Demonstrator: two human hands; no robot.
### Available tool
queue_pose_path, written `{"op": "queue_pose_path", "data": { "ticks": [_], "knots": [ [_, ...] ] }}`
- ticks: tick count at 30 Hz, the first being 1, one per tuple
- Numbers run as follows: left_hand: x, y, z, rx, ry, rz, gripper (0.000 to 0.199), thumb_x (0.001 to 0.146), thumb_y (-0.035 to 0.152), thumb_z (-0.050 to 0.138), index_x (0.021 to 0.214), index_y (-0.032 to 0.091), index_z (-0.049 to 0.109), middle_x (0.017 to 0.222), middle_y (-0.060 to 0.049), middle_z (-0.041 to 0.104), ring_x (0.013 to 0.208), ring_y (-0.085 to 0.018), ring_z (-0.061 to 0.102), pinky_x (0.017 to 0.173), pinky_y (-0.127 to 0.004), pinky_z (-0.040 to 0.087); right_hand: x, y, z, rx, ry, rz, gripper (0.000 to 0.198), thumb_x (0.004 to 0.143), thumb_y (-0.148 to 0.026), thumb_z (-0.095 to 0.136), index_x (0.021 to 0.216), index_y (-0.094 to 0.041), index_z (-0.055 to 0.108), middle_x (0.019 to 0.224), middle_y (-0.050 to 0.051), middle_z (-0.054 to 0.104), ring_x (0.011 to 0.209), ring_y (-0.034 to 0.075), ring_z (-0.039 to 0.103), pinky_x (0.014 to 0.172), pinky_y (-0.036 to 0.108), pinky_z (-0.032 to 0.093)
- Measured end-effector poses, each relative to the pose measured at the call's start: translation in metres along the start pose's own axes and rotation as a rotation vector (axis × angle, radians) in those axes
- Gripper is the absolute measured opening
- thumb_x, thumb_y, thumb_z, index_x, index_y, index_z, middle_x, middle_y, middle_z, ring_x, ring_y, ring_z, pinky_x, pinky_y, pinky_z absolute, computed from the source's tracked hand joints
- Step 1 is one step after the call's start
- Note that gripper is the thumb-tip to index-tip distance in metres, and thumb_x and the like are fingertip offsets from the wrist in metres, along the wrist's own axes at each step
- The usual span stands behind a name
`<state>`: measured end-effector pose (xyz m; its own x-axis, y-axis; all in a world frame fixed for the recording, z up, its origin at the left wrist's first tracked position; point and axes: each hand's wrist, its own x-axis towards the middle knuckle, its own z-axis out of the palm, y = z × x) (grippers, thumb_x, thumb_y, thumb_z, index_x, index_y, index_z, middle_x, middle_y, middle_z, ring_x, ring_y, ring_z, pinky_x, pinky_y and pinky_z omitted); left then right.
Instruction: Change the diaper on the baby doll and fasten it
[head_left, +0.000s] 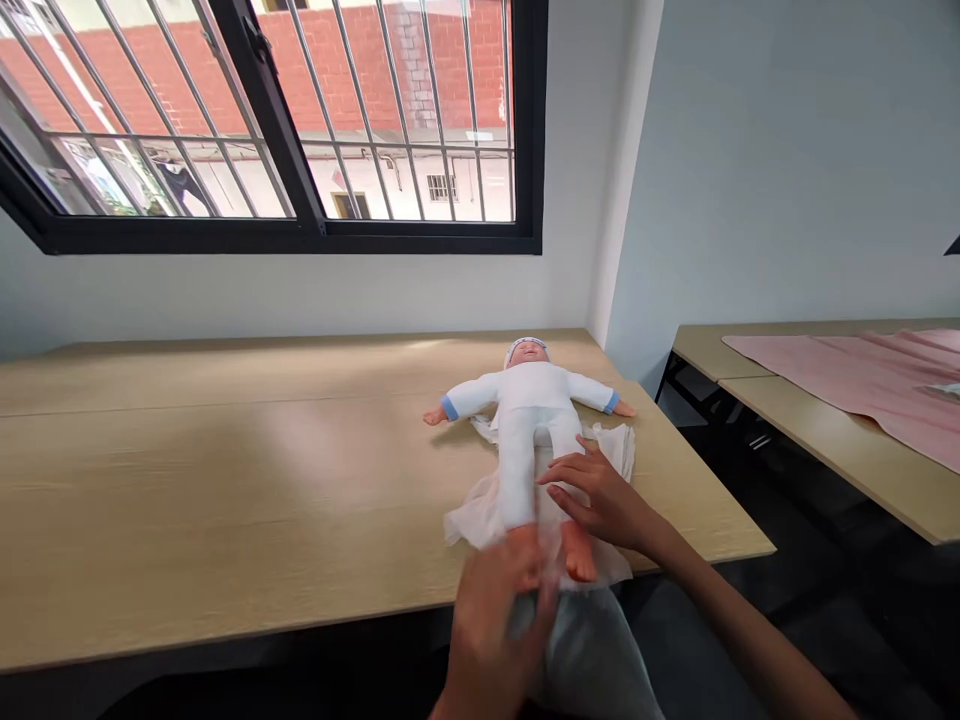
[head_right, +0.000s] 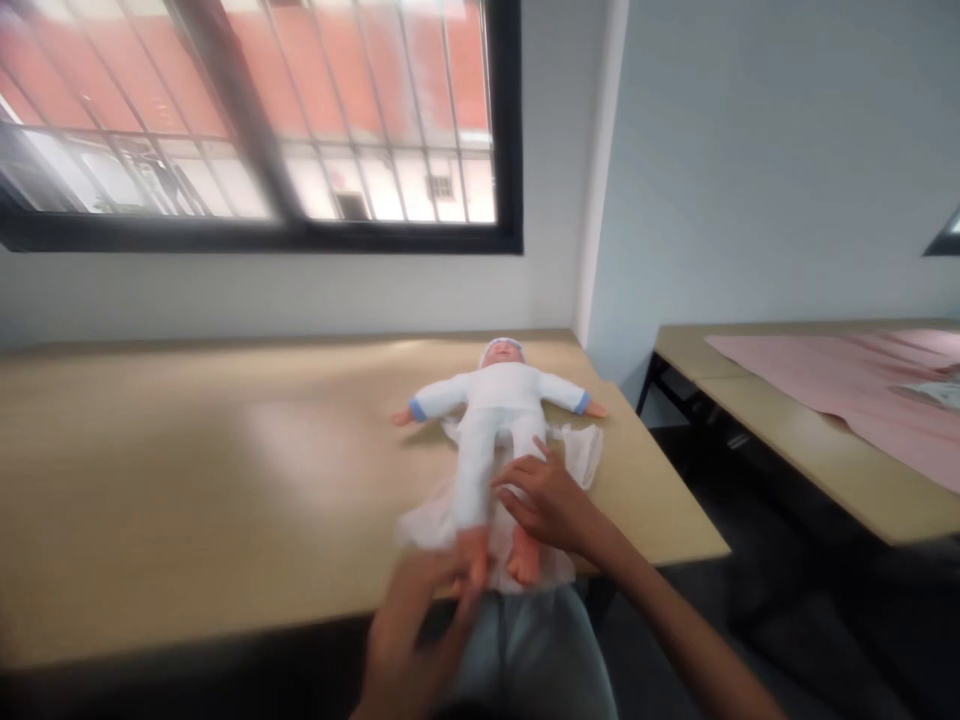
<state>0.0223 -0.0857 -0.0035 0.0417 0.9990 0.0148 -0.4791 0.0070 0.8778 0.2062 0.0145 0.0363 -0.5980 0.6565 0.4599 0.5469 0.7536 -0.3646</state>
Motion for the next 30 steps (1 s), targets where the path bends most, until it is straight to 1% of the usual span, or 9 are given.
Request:
{"op": "queue_pose_path", "data": {
  "ticks": [2, 4, 7, 10, 12, 16, 20, 26, 30],
  "knots": [
    [0.026, 0.01, 0.009, 0.371, 0.097, 0.205, 0.035, 0.062, 0.023, 0.078, 0.097, 0.025, 0.073, 0.114, -0.01, 0.055, 0.125, -0.034, 0.035, 0.111, -0.043, 0.023, 0.005, -0.004, 0.006, -0.021, -0.103, -0.034, 0.024, 0.093, -0.023, 0.041, 0.104, -0.024, 0.062, 0.1, 0.001, 0.069, 0.098, 0.018, 0.062, 0.114, 0.048, 0.018],
    [0.049, 0.014, 0.014, 0.682, 0.112, 0.334, 0.051, 0.06, 0.025, 0.08, 0.109, 0.027, 0.068, 0.125, -0.01, 0.048, 0.128, -0.035, 0.034, 0.111, -0.049, 0.02, 0.005, -0.002, 0.01, -0.048, -0.157, -0.029, 0.022, 0.092, -0.02, 0.042, 0.099, -0.022, 0.062, 0.096, 0.002, 0.068, 0.093, 0.017, 0.063, 0.113, 0.047, 0.021],
    [0.066, 0.017, 0.008, 0.952, 0.024, 0.251, 0.058, 0.067, 0.025, 0.072, 0.123, 0.031, 0.059, 0.136, -0.008, 0.036, 0.114, -0.03, 0.05, 0.101, -0.048, 0.036, -0.005, 0.008, 0.009, -0.081, -0.18, 0.003, 0.018, 0.092, -0.022, 0.045, 0.089, -0.02, 0.062, 0.087, 0.002, 0.067, 0.089, 0.017, 0.063, 0.112, 0.046, 0.023],
    [0.07, 0.028, -0.006, 1.119, -0.045, 0.122, 0.062, 0.071, 0.019, 0.061, 0.13, 0.033, 0.051, 0.134, -0.007, 0.036, 0.091, -0.02, 0.06, 0.09, -0.04, 0.047, -0.017, 0.021, 0.001, -0.063, -0.192, 0.022, 0.014, 0.091, -0.024, 0.05, 0.088, -0.02, 0.063, 0.085, 0.001, 0.067, 0.087, 0.015, 0.063, 0.114, 0.044, 0.02],
    [0.074, 0.039, -0.017, 1.106, -0.108, 0.105, 0.064, 0.07, 0.018, 0.06, 0.132, 0.031, 0.05, 0.127, -0.006, 0.043, 0.096, -0.021, 0.06, 0.09, -0.038, 0.048, -0.023, 0.03, -0.005, -0.031, -0.223, 0.024, 0.012, 0.088, -0.021, 0.054, 0.094, -0.021, 0.064, 0.088, 0.0, 0.067, 0.091, 0.015, 0.063, 0.115, 0.043, 0.018],
    [0.084, 0.054, -0.035, 0.954, -0.248, 0.055, 0.063, 0.072, 0.02, 0.06, 0.133, 0.029, 0.048, 0.124, -0.005, 0.055, 0.112, -0.025, 0.054, 0.096, -0.037, 0.045, -0.028, 0.045, -0.016, -0.019, -0.302, 0.01, 0.041, 0.077, -0.008, 0.054, 0.114, -0.025, 0.059, 0.109, 0.001, 0.065, 0.11, 0.017, 0.058, 0.117, 0.043, 0.013],
    [0.088, 0.052, -0.048, 0.896, -0.242, 0.056, 0.064, 0.073, 0.02, 0.059, 0.135, 0.028, 0.047, 0.132, -0.005, 0.054, 0.116, -0.026, 0.053, 0.098, -0.037, 0.043, -0.029, 0.047, -0.022, -0.063, -0.359, 0.023, 0.057, 0.072, -0.006, 0.053, 0.124, -0.027, 0.054, 0.121, 0.003, 0.059, 0.12, 0.018, 0.051, 0.117, 0.046, 0.011],
    [0.085, 0.045, -0.046, 0.899, -0.191, 0.106, 0.061, 0.072, 0.02, 0.06, 0.132, 0.027, 0.052, 0.13, -0.004, 0.056, 0.117, -0.026, 0.052, 0.099, -0.039, 0.042, -0.026, 0.034, -0.015, -0.124, -0.296, 0.048, 0.046, 0.075, -0.018, 0.061, 0.12, -0.029, 0.059, 0.121, 0.004, 0.059, 0.117, 0.022, 0.052, 0.115, 0.052, 0.007],
    [0.082, 0.043, -0.039, 0.871, -0.185, 0.108, 0.064, 0.072, 0.02, 0.06, 0.134, 0.026, 0.049, 0.128, -0.007, 0.055, 0.115, -0.026, 0.053, 0.1, -0.039, 0.042, -0.024, 0.027, -0.005, -0.141, -0.214, 0.013, 0.03, 0.076, -0.016, 0.059, 0.103, -0.027, 0.067, 0.107, 0.004, 0.062, 0.109, 0.023, 0.055, 0.114, 0.054, 0.006]
  ]
}}
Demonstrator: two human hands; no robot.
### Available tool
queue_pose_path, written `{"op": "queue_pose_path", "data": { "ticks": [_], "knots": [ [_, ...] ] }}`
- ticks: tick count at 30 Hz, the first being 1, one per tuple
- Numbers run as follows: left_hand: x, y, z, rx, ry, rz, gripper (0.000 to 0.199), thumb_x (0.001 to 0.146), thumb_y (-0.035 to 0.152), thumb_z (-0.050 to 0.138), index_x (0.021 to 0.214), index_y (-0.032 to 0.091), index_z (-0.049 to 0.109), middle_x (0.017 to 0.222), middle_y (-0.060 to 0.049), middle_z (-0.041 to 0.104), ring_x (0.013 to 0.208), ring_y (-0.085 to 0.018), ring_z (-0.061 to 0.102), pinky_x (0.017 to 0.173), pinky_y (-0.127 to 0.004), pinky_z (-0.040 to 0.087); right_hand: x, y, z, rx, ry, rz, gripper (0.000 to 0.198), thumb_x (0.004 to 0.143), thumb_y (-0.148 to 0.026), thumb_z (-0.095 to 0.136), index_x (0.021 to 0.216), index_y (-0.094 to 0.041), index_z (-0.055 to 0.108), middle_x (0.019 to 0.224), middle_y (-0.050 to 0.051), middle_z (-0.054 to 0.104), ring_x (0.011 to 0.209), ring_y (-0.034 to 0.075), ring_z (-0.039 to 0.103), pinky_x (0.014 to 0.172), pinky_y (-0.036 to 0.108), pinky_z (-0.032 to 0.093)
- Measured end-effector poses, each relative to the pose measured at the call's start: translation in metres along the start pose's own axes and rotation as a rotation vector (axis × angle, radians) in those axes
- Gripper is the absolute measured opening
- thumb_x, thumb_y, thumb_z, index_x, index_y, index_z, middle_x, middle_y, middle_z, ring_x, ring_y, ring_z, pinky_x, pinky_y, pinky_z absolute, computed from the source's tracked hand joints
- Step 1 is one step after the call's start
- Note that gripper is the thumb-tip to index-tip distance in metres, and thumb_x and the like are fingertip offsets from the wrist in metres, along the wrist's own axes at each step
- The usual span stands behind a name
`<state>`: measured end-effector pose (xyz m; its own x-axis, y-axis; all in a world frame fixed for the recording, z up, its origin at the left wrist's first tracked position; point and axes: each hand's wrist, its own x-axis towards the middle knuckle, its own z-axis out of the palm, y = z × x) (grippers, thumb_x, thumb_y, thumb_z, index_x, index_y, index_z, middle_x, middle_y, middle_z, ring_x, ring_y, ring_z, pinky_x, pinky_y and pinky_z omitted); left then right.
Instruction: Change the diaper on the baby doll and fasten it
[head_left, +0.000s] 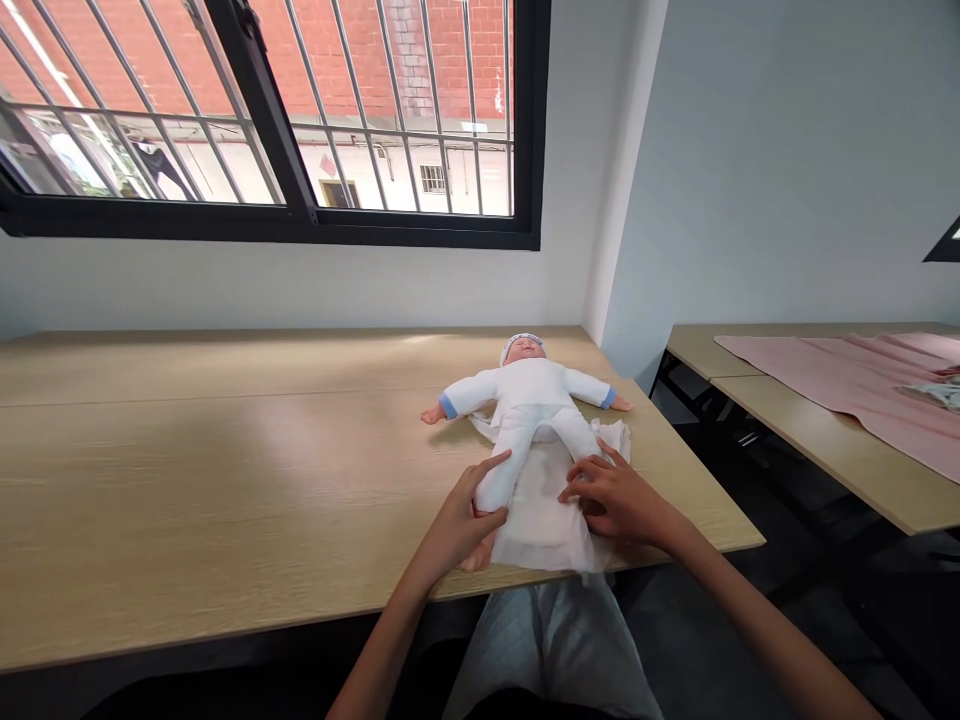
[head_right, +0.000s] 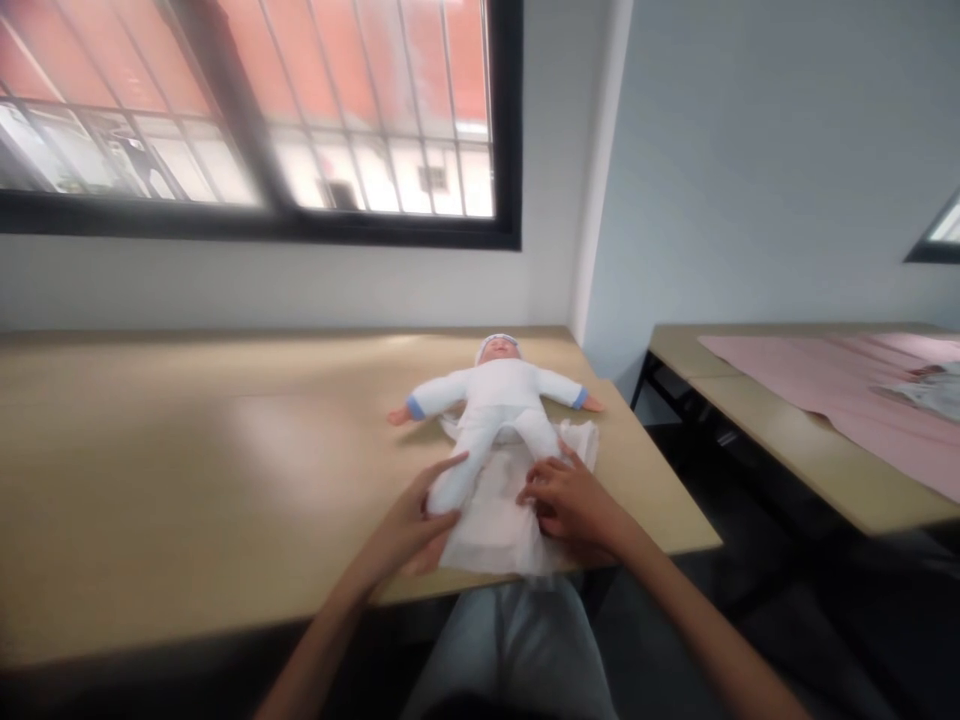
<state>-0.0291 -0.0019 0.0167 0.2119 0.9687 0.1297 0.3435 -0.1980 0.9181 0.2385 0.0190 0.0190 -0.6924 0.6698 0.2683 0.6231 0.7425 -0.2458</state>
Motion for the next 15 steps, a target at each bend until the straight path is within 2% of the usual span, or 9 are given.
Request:
{"op": "queue_pose_path", "data": {
  "ticks": [3, 5, 7, 10, 13, 15],
  "knots": [
    [-0.001, -0.001, -0.002, 0.027, -0.028, 0.023, 0.064, 0.072, 0.019, 0.059, 0.134, 0.027, 0.049, 0.125, -0.007, 0.054, 0.115, -0.026, 0.053, 0.099, -0.04, 0.043, 0.0, 0.003, 0.003, 0.144, 0.073, 0.02, 0.03, 0.079, -0.009, 0.049, 0.096, -0.024, 0.068, 0.097, 0.003, 0.065, 0.101, 0.021, 0.058, 0.112, 0.052, 0.015],
    [0.001, -0.002, -0.006, 0.093, -0.057, 0.049, 0.063, 0.072, 0.017, 0.058, 0.134, 0.029, 0.051, 0.123, -0.006, 0.054, 0.115, -0.026, 0.052, 0.1, -0.04, 0.043, 0.0, 0.009, 0.005, 0.349, 0.169, 0.11, 0.028, 0.079, -0.01, 0.046, 0.093, -0.021, 0.067, 0.094, 0.004, 0.066, 0.098, 0.021, 0.059, 0.106, 0.046, 0.031],
    [0.004, -0.003, -0.008, 0.205, -0.056, 0.095, 0.067, 0.068, 0.012, 0.059, 0.132, 0.032, 0.053, 0.131, -0.007, 0.049, 0.122, -0.028, 0.046, 0.104, -0.043, 0.039, 0.0, 0.014, 0.007, 0.584, 0.255, 0.232, 0.02, 0.082, -0.017, 0.047, 0.089, -0.019, 0.065, 0.091, 0.004, 0.066, 0.093, 0.021, 0.059, 0.092, 0.038, 0.044],
    [0.013, -0.002, -0.007, 0.401, -0.017, 0.208, 0.07, 0.064, 0.008, 0.063, 0.127, 0.035, 0.056, 0.145, -0.005, 0.038, 0.135, -0.031, 0.03, 0.11, -0.048, 0.029, 0.002, 0.019, 0.012, 0.818, 0.306, 0.339, 0.018, 0.083, -0.029, 0.052, 0.089, -0.018, 0.065, 0.088, 0.003, 0.066, 0.086, 0.02, 0.06, 0.08, 0.033, 0.048],
    [0.027, 0.0, 0.0, 0.458, 0.021, 0.297, 0.043, 0.072, 0.018, 0.063, 0.113, 0.031, 0.066, 0.141, -0.004, 0.045, 0.135, -0.03, 0.029, 0.112, -0.05, 0.026, 0.008, 0.02, 0.014, 0.872, 0.328, 0.346, 0.021, 0.081, -0.03, 0.055, 0.094, -0.018, 0.066, 0.091, 0.004, 0.067, 0.088, 0.021, 0.061, 0.083, 0.033, 0.047],
    [0.038, 0.0, 0.005, 0.374, 0.084, 0.322, 0.026, 0.075, 0.023, 0.061, 0.099, 0.027, 0.071, 0.136, -0.006, 0.05, 0.132, -0.029, 0.035, 0.111, -0.048, 0.027, 0.016, 0.021, 0.014, 0.886, 0.376, 0.342, 0.024, 0.08, -0.03, 0.056, 0.098, -0.018, 0.066, 0.096, 0.004, 0.068, 0.091, 0.022, 0.061, 0.085, 0.035, 0.047]
  ]
}}
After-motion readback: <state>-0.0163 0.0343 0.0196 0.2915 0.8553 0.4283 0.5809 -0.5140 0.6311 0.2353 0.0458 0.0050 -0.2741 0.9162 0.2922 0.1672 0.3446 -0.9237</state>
